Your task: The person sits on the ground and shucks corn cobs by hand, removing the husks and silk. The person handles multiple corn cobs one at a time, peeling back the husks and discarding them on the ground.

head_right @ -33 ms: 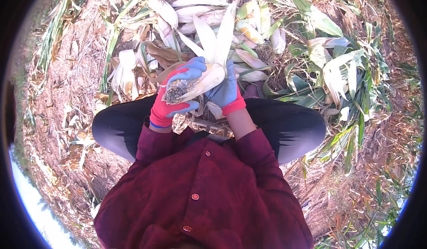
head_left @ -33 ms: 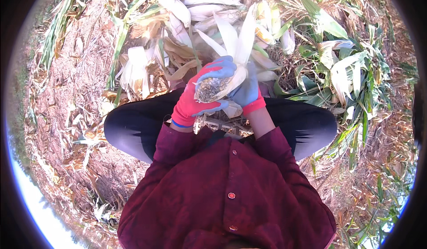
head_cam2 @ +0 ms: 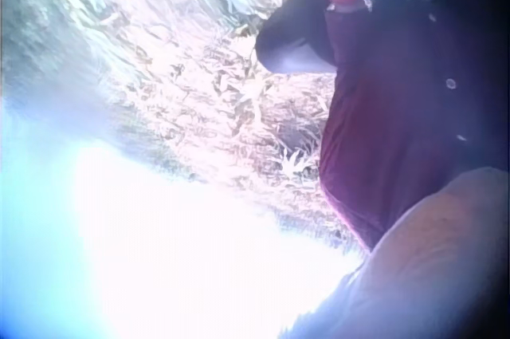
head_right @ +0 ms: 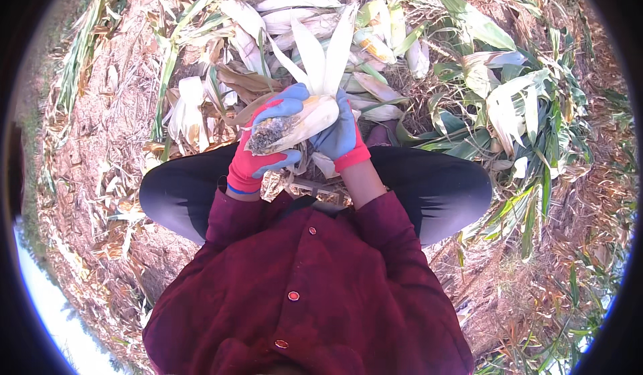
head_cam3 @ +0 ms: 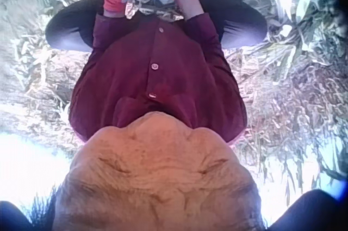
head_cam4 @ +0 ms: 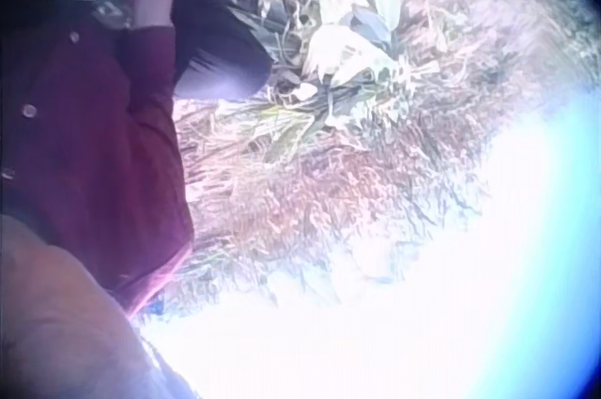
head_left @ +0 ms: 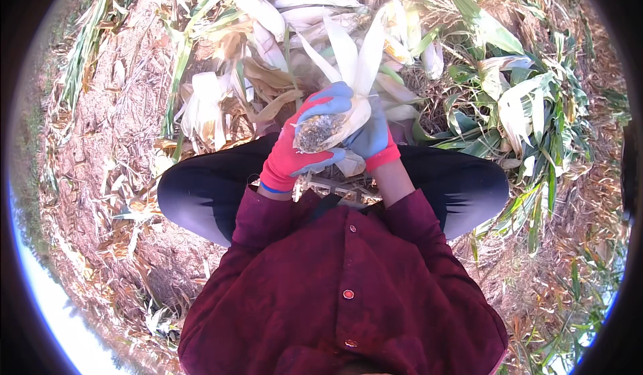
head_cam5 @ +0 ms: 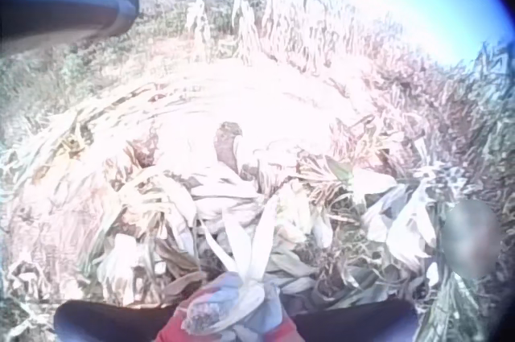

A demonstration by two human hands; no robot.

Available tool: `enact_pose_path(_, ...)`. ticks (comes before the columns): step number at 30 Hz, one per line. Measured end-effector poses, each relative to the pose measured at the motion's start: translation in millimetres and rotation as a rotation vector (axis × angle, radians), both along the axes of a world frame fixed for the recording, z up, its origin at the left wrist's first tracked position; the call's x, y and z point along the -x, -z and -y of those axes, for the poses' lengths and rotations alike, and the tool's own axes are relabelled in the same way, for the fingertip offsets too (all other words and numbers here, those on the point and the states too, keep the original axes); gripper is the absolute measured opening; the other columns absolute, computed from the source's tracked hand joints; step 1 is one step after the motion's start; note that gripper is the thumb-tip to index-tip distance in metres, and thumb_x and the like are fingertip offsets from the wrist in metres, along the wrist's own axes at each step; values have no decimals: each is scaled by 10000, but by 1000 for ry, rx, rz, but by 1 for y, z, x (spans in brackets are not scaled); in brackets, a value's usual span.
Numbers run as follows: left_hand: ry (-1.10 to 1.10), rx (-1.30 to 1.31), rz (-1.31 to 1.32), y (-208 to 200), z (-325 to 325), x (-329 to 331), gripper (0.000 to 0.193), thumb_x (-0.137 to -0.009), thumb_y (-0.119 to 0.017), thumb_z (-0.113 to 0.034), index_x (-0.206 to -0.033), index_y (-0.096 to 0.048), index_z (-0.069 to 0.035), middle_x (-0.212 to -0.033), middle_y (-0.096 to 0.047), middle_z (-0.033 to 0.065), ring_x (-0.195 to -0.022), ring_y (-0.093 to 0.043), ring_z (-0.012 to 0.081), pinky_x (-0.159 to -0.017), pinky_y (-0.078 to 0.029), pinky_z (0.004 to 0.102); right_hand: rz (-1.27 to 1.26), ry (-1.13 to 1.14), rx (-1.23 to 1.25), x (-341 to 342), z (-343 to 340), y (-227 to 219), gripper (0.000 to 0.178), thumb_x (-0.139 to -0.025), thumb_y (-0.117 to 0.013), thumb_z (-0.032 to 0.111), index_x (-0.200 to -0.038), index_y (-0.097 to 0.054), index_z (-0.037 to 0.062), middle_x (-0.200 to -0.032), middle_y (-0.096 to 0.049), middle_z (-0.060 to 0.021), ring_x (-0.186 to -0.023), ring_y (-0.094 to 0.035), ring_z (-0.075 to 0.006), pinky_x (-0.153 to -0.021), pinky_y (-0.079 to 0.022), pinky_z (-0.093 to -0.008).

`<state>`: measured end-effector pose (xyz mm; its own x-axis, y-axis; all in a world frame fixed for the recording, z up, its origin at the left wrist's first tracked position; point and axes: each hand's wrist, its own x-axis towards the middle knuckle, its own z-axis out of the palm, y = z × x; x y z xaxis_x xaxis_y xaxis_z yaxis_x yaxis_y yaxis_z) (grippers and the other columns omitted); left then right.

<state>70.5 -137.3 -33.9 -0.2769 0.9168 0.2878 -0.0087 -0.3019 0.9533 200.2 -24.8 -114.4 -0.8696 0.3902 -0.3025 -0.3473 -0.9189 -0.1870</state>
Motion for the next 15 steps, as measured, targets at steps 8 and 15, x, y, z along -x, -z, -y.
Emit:
enact_pose_path(8, -419, 167, 362, 29, -16, -56, 606, -765, -686, -8, -1310, -423, 9, -1207, -546, 115, -1107, -530, 194, -938, -440, 311, -69, 127, -31, -7, -3, 25, 634, -888, -526, 510, -1333, -409, 74, -1284, -528, -122, -1152, -545, -266, -940, -486, -423)
enact_pose_path(15, -503, 213, 405, 40, 1, 3, 495, -714, -748, -42, -1160, -538, 4, -1088, -612, 92, -969, -599, 172, -826, -500, 306, 455, -489, -696, -16, 13, 1, 460, -936, -485, 450, -1045, -598, 17, -946, -656, -105, -848, -640, -162, -703, -530, -285)
